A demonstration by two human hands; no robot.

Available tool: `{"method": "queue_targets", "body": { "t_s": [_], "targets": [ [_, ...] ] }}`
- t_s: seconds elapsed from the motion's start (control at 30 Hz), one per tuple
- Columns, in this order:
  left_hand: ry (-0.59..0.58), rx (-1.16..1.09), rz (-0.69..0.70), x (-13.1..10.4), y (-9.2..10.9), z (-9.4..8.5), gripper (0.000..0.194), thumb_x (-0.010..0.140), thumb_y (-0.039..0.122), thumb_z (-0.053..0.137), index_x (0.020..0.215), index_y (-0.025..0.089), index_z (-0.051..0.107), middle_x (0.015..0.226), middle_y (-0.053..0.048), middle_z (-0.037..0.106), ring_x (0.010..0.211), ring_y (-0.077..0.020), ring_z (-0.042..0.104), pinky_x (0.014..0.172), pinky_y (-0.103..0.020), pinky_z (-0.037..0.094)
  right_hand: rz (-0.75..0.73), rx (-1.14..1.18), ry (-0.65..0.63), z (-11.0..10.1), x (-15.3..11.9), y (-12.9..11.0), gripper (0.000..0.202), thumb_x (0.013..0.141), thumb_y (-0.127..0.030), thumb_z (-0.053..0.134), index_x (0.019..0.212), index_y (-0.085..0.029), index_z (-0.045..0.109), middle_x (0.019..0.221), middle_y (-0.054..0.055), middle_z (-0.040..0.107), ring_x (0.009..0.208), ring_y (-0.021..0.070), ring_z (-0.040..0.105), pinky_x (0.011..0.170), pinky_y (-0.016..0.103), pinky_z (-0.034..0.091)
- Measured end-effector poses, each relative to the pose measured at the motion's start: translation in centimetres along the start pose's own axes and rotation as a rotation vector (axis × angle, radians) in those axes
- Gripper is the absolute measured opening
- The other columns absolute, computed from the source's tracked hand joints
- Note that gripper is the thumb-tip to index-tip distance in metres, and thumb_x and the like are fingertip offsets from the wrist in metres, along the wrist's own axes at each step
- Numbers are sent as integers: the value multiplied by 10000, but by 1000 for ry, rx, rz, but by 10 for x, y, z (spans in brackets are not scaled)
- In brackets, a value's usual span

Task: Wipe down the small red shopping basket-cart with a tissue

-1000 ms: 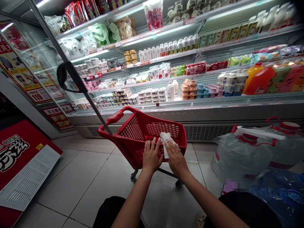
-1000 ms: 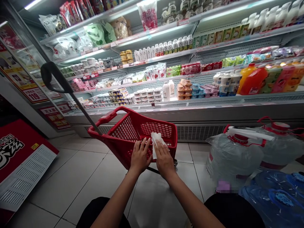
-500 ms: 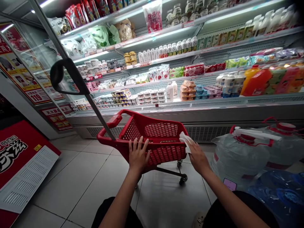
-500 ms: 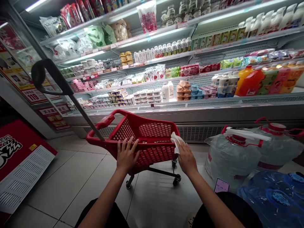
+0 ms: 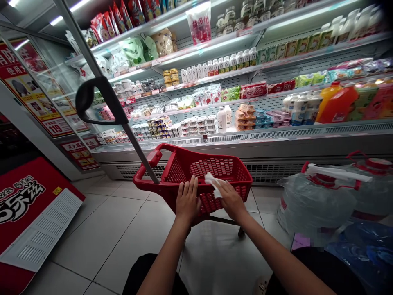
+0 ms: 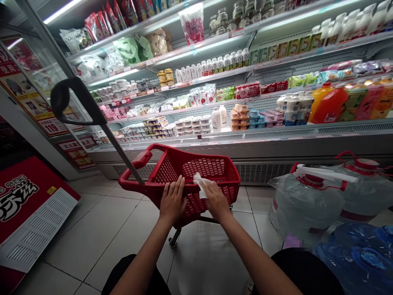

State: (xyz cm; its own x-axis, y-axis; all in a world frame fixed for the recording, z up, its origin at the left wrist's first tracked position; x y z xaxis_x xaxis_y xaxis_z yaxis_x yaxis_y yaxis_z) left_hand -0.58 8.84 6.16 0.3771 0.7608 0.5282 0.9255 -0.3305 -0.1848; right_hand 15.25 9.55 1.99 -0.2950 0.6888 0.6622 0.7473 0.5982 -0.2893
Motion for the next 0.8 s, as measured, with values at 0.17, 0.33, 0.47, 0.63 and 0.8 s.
{"method": "queue_targets", "body": {
  "t_s": [0.17,0.33,0.47,0.63,0.8],
  "targets": [
    [27,-21,-15,-2,5,-3,891,873,292,573,1664,184,177,1691,-79,317,1439,-334,427,1283,-536,164,130,-71,51,-35,-28,63,610,1013,-203,386,1619,-260,346,1567,85,514,1458,251,449,1251,532,308],
    [27,-43,-34,1,13,-3,948,826,284,602,1662,165,171,1700,-90,292,1440,-351,425,1282,-547,171,71,-17,61,-15,-12,10,634,1017,-176,353,1639,-277,289,1627,53,441,1521,234,362,1260,510,307],
    [5,-33,9,0,8,-7,930,834,260,583,1662,174,170,1704,-83,277,1489,-311,391,1282,-510,208,-10,40,4,8,0,-35,725,959,-102,375,1655,-253,237,1666,52,374,1541,210,328,1266,475,310],
    [60,22,17,-9,-31,-38,733,864,230,591,1577,252,421,1697,-57,306,1550,-278,311,1301,-485,188,32,-14,13,-6,-14,6,637,987,-147,390,1614,-252,351,1600,68,480,1498,218,409,1275,510,272],
    [113,37,-102,-16,-58,-56,653,826,215,636,1468,319,573,1578,-70,490,1497,-381,364,1286,-622,162,154,-42,65,-19,-17,32,543,1030,-207,356,1566,-233,445,1526,84,563,1455,240,464,1263,534,279]
  ]
}}
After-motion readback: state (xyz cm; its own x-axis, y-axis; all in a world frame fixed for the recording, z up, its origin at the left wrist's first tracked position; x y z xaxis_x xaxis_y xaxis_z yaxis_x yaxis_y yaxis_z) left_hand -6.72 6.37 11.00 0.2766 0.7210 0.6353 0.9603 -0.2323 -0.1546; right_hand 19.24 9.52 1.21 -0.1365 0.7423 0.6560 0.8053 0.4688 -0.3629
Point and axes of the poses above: each hand's wrist, its own x-axis towards the middle knuckle, its own z-axis out of the palm, y = z × x, the point moved 9 cm from there along x, towards the middle knuckle
